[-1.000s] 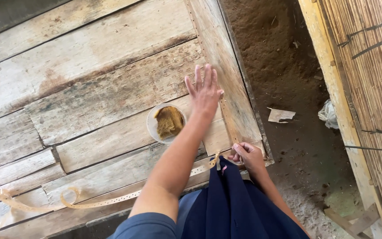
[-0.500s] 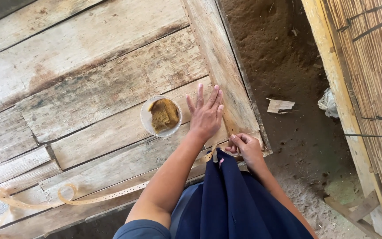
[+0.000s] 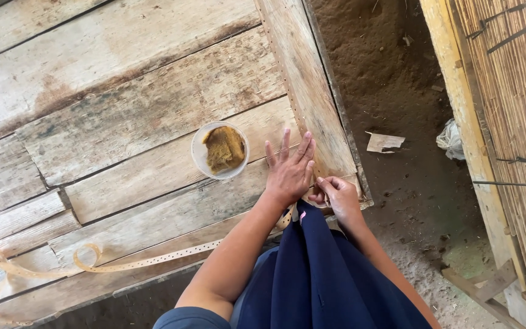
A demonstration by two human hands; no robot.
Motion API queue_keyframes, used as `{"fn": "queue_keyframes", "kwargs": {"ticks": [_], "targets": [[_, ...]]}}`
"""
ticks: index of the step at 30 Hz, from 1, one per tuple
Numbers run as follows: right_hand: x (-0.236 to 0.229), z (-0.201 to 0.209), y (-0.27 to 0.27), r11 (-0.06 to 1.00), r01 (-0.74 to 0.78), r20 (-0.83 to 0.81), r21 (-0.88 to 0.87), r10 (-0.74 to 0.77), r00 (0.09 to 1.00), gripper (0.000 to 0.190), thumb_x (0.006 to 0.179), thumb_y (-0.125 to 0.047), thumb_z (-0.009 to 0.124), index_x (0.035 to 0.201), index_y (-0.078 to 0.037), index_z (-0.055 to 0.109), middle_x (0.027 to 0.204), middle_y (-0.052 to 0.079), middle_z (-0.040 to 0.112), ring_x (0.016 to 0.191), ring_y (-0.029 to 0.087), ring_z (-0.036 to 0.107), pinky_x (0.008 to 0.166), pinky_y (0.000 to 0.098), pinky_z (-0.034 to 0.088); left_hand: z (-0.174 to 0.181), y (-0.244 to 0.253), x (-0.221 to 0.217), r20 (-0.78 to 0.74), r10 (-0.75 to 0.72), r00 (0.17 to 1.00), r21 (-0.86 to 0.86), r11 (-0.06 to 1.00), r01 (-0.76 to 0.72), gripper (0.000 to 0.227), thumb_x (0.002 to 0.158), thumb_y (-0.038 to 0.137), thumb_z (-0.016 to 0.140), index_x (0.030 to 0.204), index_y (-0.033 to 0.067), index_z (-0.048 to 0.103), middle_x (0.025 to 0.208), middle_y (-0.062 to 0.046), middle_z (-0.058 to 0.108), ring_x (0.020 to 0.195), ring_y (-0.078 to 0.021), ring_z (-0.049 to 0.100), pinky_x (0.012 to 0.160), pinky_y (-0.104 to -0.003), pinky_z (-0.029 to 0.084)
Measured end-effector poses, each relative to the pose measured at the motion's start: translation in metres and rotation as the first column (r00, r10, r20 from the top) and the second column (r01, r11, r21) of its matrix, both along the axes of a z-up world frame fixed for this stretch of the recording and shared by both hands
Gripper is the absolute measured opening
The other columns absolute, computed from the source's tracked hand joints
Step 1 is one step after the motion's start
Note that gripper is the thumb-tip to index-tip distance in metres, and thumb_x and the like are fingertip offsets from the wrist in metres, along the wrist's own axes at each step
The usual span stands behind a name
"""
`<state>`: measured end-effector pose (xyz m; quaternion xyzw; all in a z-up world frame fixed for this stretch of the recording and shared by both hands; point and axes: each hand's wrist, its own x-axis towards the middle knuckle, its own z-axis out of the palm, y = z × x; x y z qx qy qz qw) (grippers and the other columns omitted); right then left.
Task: Applying adhesive to flexible wooden strips and attaching them to a wooden surface
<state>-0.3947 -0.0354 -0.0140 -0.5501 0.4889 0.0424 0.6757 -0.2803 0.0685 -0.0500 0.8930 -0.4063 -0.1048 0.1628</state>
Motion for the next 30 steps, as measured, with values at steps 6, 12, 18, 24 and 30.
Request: {"fn": "queue_keyframes", "kwargs": {"ticks": [6,12,18,24,30], "targets": [[-0.002,-0.008,0.000,0.999,-0.023,-0.037,-0.046,0.021,0.999,0.022,0.097,-0.022,0.068,0.086,-0.005,0.075,0.056,0.014,0.065,0.054,0.016,0.069,0.048,0.0238,0.056,-0.002,0.004,-0.013,0.043,-0.010,0.999,-0.028,1.000,0.011,0.055,0.103,0.038,0.037,0.156,0.0248,0.044,0.170,0.009,0.025,0.159,-0.0362,0.004,0.118,-0.070,-0.007],[0.004,0.029,0.006,0.997,0.065,-0.074,0.027,-0.063,0.995,0.024,0.094,-0.023,0.072,0.086,-0.001,0.074,0.064,0.020,0.069,0.058,0.022,0.072,0.055,0.0317,0.061,-0.002,0.007,-0.009,0.059,-0.048,0.997,-0.046,0.998,0.051,0.053,0.104,0.040,0.037,0.155,0.0273,0.044,0.170,0.009,0.025,0.159,-0.0367,0.004,0.118,-0.070,-0.006],[-0.002,0.037,0.008,0.925,0.202,-0.027,0.323,-0.204,0.979,0.020,0.098,-0.023,0.067,0.099,-0.003,0.065,0.083,0.016,0.075,0.080,0.026,0.078,0.061,0.0331,0.063,-0.001,0.008,-0.007,0.008,-0.070,0.997,-0.039,0.997,0.071,0.053,0.105,0.043,0.035,0.155,0.0276,0.045,0.170,0.009,0.025,0.159,-0.0382,0.004,0.118,-0.072,-0.003],[-0.021,0.041,0.018,0.831,0.289,0.078,0.475,-0.367,0.927,0.024,0.105,-0.023,0.056,0.090,-0.004,0.063,0.105,0.015,0.077,0.112,0.029,0.073,0.092,0.0341,0.056,0.002,0.009,-0.006,0.021,-0.079,0.997,-0.011,0.997,0.080,0.053,0.106,0.042,0.034,0.157,0.0285,0.043,0.171,0.009,0.023,0.159,-0.0370,0.003,0.118,-0.070,-0.005],[-0.055,-0.026,0.005,0.885,0.247,0.058,0.395,-0.292,0.955,0.014,0.103,-0.022,0.064,0.104,-0.009,0.060,0.073,0.014,0.066,0.078,0.027,0.076,0.071,0.0306,0.061,0.001,0.010,-0.004,-0.001,-0.095,0.995,0.013,0.995,0.095,0.054,0.107,0.043,0.031,0.158,0.0291,0.040,0.171,0.009,0.020,0.159,-0.0375,0.002,0.118,-0.071,-0.002]]}}
